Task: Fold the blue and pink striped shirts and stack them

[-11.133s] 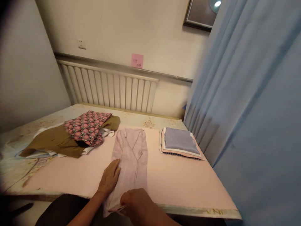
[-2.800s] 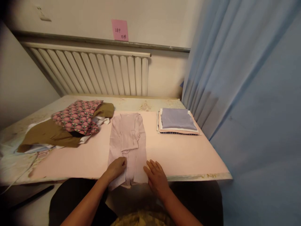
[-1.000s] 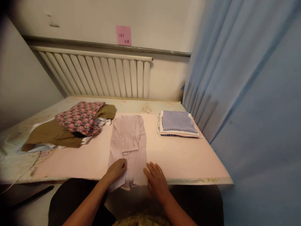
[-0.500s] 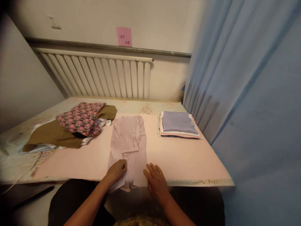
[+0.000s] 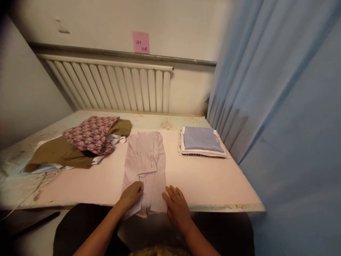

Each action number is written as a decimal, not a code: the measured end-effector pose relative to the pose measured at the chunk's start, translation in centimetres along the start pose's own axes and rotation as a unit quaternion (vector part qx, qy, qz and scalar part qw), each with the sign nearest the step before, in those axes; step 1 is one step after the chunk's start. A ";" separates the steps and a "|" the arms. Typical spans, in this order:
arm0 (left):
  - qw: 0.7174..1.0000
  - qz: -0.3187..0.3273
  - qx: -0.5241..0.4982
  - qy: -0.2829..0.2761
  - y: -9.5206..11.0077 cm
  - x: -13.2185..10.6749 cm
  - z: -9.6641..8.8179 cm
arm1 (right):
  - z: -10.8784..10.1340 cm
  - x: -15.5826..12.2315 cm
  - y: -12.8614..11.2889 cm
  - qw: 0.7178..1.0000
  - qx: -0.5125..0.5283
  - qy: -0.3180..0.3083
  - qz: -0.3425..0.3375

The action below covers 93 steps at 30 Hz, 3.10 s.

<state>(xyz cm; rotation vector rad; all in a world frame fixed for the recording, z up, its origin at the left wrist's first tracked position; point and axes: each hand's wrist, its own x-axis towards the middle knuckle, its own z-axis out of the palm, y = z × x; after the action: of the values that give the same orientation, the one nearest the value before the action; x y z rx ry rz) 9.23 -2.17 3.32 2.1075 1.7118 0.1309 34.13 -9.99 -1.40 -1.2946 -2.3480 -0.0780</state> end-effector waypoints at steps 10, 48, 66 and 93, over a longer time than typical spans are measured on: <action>1.000 0.000 -0.003 0.009 0.2 -0.3 -0.2 | 0.2 0.0 0.1 1.000 0.003 0.008 -0.002; 1.000 0.003 -0.012 0.024 0.1 -0.3 0.1 | 0.2 0.0 0.1 1.000 0.011 0.005 0.008; 0.945 0.158 0.210 0.196 -9.2 -8.2 2.1 | 0.6 2.8 1.9 0.997 0.004 0.039 -0.073; 0.943 0.312 0.016 0.117 -8.5 -8.3 1.1 | -3.1 5.6 2.4 0.968 0.195 -0.094 -0.126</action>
<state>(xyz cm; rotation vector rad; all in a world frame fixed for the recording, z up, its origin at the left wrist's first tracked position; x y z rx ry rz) -0.17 -9.02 0.65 2.6762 1.0919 0.5584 34.62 -5.05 3.27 -0.8429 -2.5097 0.4256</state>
